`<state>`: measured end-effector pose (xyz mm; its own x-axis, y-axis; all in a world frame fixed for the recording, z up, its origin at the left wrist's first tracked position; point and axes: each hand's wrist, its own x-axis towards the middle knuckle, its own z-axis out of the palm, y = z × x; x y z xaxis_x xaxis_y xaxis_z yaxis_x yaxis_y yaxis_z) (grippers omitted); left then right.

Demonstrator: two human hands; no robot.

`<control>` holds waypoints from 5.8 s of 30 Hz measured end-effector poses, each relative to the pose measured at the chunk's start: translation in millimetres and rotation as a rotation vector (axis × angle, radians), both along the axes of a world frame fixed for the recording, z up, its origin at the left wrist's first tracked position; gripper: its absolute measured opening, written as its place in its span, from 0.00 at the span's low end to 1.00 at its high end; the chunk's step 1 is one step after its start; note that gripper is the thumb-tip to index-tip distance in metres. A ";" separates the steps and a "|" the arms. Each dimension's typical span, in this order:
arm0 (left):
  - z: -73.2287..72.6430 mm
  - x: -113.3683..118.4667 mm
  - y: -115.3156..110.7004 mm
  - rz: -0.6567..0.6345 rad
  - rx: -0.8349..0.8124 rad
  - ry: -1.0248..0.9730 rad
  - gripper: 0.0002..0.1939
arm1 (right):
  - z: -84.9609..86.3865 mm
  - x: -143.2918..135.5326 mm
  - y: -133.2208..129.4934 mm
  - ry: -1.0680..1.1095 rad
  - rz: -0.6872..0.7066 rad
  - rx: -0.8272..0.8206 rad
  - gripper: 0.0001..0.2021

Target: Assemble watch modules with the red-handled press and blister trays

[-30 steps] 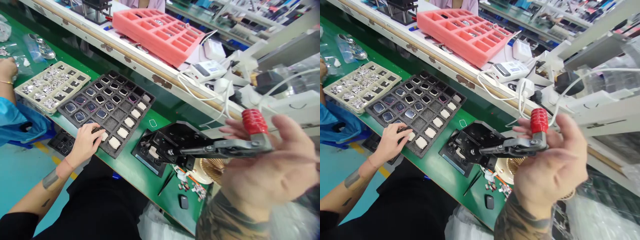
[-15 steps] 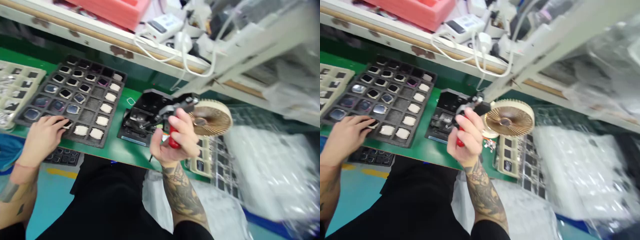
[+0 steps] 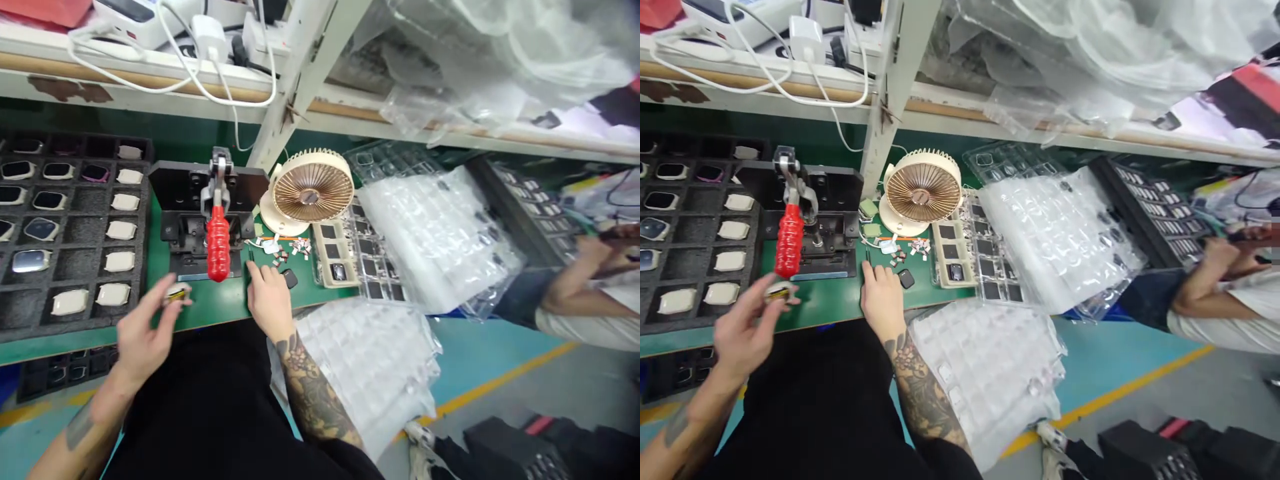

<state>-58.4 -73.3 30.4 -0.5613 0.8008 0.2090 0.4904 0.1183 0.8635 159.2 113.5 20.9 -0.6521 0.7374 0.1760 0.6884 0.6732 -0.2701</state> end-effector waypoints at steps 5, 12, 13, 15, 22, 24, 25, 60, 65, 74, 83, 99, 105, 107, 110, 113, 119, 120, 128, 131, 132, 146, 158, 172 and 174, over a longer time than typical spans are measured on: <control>-5.2 46.5 73.6 -0.203 0.019 -0.534 0.22 | 0.0 19.7 -6.6 0.486 -0.006 -0.380 0.15; -14.6 50.1 77.1 -0.185 -0.047 -0.541 0.23 | 2.8 33.9 -2.5 0.755 0.105 -0.209 0.15; -14.8 50.1 77.0 -0.180 -0.046 -0.546 0.24 | 3.4 32.1 -2.8 0.806 0.099 -0.176 0.16; -16.4 50.0 77.2 -0.178 -0.040 -0.546 0.26 | 4.7 28.7 -2.7 0.906 0.042 -0.170 0.16; -30.7 48.5 73.4 -0.191 0.011 -0.568 0.26 | 9.0 21.5 -4.6 0.886 -0.077 -0.375 0.07; -30.9 48.5 72.8 -0.206 0.005 -0.568 0.26 | 11.4 14.0 -10.4 0.991 -0.051 -0.448 0.08; -30.4 48.5 72.8 -0.216 0.005 -0.572 0.26 | 12.2 9.0 -13.5 1.030 -0.025 -0.473 0.09; -22.1 42.6 76.8 -0.164 0.106 -0.831 0.27 | -7.2 -13.2 -17.4 1.190 -0.208 -0.902 0.10; -16.0 48.4 79.5 -0.082 0.026 -0.794 0.30 | 29.6 68.8 35.4 1.234 0.018 -0.852 0.14; -20.6 49.4 74.2 -0.163 -0.026 -0.678 0.30 | 84.9 136.3 143.0 0.892 -0.553 0.388 0.16; -19.0 47.4 75.6 -0.149 -0.040 -0.647 0.24 | 2.3 50.9 31.9 0.382 0.293 0.148 0.18; -12.5 43.6 75.4 -0.159 -0.008 -0.548 0.19 | -10.0 83.5 21.4 0.287 -0.178 -0.014 0.10; -10.1 43.5 76.1 -0.160 -0.026 -0.466 0.26 | 0.1 97.2 24.6 0.371 -0.230 0.111 0.14; -8.3 44.9 76.7 -0.156 -0.026 -0.442 0.24 | 14.3 123.2 42.9 0.407 -0.353 0.212 0.13; -7.5 46.6 78.0 -0.148 -0.020 -0.423 0.25 | 42.5 176.0 85.0 0.232 -0.566 0.240 0.16; -9.7 46.2 78.8 -0.145 -0.023 -0.436 0.32 | 68.1 218.9 126.2 -0.154 -0.600 0.058 0.18; -14.7 43.7 77.9 -0.149 -0.016 -0.493 0.24 | 83.5 234.2 156.1 -0.540 -0.439 -0.129 0.17; -14.8 43.9 77.9 -0.147 -0.008 -0.506 0.23 | 83.3 233.1 155.9 -0.541 -0.435 -0.129 0.17; -14.1 46.4 78.7 -0.157 -0.008 -0.574 0.19 | 83.8 194.1 163.8 -0.363 -0.447 0.019 0.18; -16.3 46.2 77.6 -0.168 -0.023 -0.571 0.19 | 78.8 152.4 191.1 -0.229 -0.275 0.060 0.18; -17.2 46.1 77.2 -0.171 -0.024 -0.571 0.19 | 76.5 138.2 202.8 -0.237 -0.218 0.051 0.18; -14.6 48.1 77.2 -0.164 0.032 -0.674 0.17 | 61.9 91.0 251.6 -0.259 -0.140 0.026 0.16; -6.4 40.1 75.6 -0.367 -0.071 -0.218 0.08 | 43.5 79.6 74.0 0.712 -0.248 -0.035 0.08; -3.3 43.0 76.6 -0.411 -0.122 -0.099 0.08 | 18.6 3.3 3.7 0.835 0.079 -0.544 0.04; -3.8 43.1 76.5 -0.412 -0.129 -0.091 0.08 | 19.2 2.9 5.2 0.822 0.114 -0.548 0.04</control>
<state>-15.3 3.2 26.6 -0.2007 0.9780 0.0573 0.4413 0.0380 0.8965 162.1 118.7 40.1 -0.5526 0.7923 0.2587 0.0869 0.3634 -0.9276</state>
